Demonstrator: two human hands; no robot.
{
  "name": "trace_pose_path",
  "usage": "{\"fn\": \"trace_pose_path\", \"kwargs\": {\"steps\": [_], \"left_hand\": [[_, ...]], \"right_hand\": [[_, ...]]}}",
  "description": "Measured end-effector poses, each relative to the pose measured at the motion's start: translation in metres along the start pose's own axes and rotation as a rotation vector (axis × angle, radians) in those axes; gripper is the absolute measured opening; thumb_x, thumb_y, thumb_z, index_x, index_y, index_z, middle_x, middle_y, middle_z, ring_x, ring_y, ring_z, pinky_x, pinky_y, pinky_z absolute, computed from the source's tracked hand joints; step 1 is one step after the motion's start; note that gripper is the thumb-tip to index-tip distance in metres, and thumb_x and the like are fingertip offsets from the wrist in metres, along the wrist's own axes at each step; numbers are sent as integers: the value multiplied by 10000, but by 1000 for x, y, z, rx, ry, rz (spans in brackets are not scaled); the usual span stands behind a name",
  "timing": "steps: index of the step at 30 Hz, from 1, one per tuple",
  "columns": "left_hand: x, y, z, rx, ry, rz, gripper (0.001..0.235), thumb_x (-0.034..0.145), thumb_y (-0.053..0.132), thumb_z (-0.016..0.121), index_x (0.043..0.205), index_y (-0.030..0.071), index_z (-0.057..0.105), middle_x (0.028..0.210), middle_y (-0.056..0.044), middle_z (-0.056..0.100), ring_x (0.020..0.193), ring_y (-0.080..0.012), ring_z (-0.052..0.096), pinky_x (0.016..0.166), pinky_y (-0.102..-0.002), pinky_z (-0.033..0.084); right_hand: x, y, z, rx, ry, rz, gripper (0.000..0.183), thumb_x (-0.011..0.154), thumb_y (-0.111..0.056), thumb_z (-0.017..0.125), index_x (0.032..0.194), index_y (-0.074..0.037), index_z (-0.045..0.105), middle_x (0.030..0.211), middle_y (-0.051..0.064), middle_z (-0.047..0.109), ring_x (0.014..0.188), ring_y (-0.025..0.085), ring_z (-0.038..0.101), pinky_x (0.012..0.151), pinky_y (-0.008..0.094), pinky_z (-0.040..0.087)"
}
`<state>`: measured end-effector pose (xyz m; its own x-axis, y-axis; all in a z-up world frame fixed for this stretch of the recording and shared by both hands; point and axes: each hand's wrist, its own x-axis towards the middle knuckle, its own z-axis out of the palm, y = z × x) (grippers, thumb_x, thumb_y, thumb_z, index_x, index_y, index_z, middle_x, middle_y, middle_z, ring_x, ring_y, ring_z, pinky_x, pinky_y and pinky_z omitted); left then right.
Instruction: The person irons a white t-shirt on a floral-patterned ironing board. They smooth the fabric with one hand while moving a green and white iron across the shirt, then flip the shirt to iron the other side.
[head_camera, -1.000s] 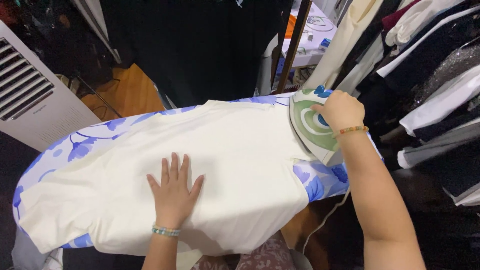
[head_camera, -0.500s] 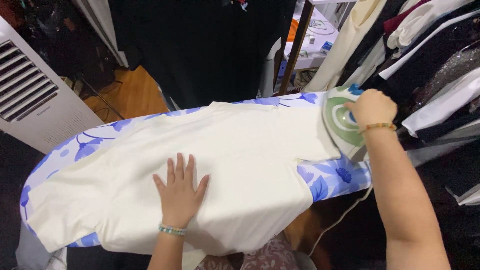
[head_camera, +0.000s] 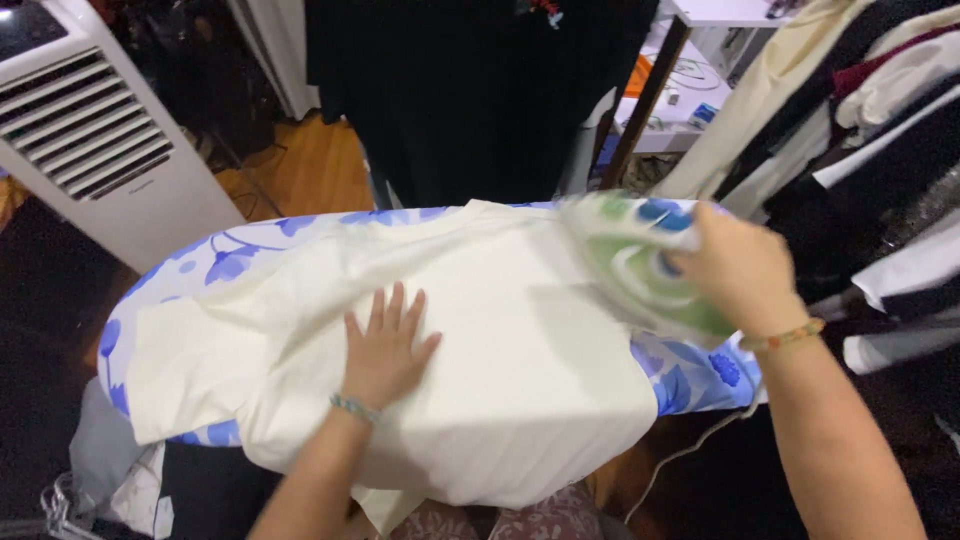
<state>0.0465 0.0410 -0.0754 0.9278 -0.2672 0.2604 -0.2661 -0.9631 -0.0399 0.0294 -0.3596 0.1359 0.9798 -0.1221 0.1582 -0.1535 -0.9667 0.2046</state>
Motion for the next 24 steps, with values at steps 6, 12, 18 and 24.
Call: {"fn": "trace_pose_path", "kwargs": {"steps": [6, 12, 18, 24], "left_hand": [[37, -61, -38, 24, -371, -161, 659, 1029, 635, 140, 1615, 333, 124, 1686, -61, 158, 1554, -289, 133, 1199, -650, 108], [41, -110, -14, -29, -296, -261, 674, 1012, 701, 108, 1600, 379, 179, 1686, 22, 171, 1554, -201, 132, 1217, -603, 94], [36, -102, -28, -84, -224, -282, 630, 1036, 655, 187, 1583, 352, 264, 1671, 13, 236, 1543, -214, 183, 1223, -605, 102], [34, -104, -27, -112, -188, -289, 607, 1040, 632, 232, 1573, 350, 304, 1660, 19, 273, 1534, -207, 218, 1227, -591, 118]], "right_hand": [[-15, -69, 7, 72, -169, -414, 520, 793, -339, 746, 1243, -139, 579, 1076, 121, 760, 944, 372, 749, 804, 510, 595], [30, -79, 50, -70, -64, -490, 508, 829, -251, 684, 1304, -122, 557, 969, 121, 743, 858, 355, 754, 723, 494, 606], [73, -98, 55, -48, 70, -317, 202, 907, -143, 533, 1062, -89, 649, 770, 101, 719, 738, 317, 764, 617, 452, 604], [136, -109, 98, -32, 124, -146, 141, 888, -155, 586, 852, -62, 686, 653, 96, 704, 621, 309, 741, 509, 448, 581]]}}
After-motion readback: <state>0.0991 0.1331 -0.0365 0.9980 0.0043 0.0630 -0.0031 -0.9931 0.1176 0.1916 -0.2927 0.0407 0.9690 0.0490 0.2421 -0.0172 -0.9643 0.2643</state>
